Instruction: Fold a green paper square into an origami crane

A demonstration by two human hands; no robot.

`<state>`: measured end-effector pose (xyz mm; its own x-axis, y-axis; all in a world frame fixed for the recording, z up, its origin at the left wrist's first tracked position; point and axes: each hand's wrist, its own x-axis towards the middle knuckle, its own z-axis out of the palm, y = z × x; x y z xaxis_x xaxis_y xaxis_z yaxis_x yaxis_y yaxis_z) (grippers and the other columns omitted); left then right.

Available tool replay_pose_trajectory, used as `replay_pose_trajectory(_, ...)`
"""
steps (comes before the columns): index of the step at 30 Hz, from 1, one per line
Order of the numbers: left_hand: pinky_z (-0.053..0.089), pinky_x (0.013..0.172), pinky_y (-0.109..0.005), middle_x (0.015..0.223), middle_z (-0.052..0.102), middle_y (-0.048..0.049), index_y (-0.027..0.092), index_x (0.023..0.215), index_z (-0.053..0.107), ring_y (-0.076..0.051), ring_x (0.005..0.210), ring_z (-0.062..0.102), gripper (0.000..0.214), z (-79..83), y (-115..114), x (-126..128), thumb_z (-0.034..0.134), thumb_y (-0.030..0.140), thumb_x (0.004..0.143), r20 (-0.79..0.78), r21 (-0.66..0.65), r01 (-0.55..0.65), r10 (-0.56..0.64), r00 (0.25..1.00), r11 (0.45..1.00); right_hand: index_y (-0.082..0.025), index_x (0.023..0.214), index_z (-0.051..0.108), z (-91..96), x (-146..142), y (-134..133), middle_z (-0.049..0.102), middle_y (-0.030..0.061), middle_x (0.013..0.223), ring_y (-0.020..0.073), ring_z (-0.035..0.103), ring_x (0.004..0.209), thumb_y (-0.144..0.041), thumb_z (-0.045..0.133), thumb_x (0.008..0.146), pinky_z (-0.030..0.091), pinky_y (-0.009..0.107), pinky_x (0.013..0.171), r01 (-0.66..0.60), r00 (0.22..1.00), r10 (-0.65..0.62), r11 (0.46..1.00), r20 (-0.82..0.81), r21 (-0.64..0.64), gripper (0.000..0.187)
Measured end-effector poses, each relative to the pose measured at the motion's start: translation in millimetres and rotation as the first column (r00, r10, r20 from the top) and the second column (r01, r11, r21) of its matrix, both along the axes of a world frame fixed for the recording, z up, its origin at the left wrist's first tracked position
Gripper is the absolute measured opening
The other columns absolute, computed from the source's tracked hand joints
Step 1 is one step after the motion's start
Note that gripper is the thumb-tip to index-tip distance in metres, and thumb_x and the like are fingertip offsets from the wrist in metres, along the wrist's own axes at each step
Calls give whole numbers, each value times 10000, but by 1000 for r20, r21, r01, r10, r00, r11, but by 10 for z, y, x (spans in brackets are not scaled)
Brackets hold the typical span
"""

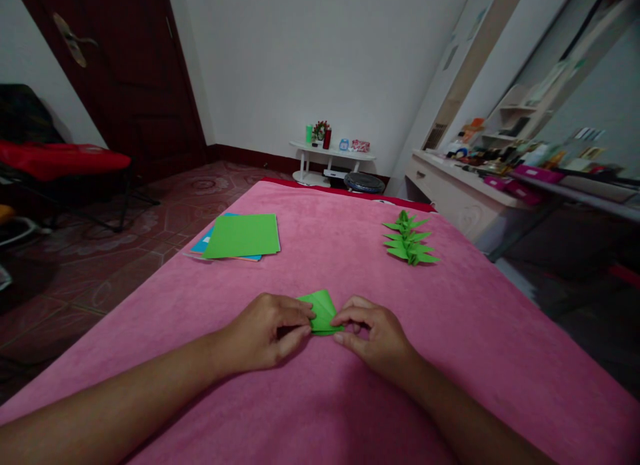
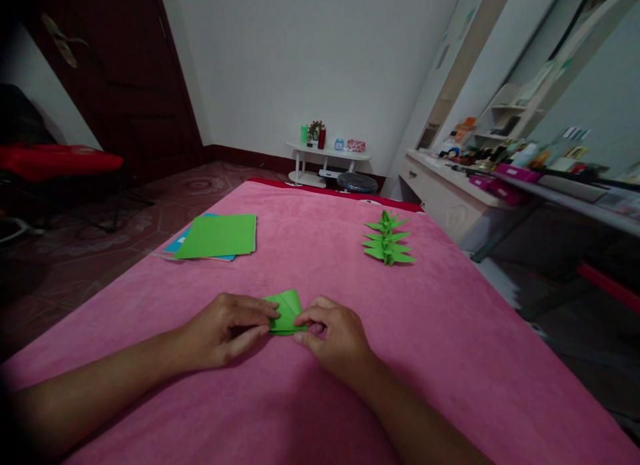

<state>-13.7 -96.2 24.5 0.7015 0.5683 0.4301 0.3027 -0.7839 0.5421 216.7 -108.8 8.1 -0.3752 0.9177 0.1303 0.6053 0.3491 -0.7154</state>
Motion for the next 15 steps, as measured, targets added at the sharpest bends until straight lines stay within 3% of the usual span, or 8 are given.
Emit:
replay_pose_trajectory(8, 494, 728, -250, 685, 660, -39, 158, 697, 652, -143, 695, 636, 249, -12, 13, 23, 460, 190, 853, 20, -112, -32, 34, 999, 993, -250, 835, 711, 13, -55, -6, 582, -21, 746, 98, 539, 644, -225, 636, 756, 393, 214, 580, 34, 999, -34, 999, 26, 14, 112)
replay_pose_trajectory(15, 474, 651, -231, 649, 647, -33, 147, 672, 639, -155, 694, 630, 266, -41, 32, 43, 460, 214, 857, 65, -181, -86, 99, 993, 980, -254, 797, 679, 55, -117, -50, 557, -38, 717, 104, 510, 630, -231, 698, 675, 364, 221, 568, 112, 986, -122, 990, 118, 86, 126)
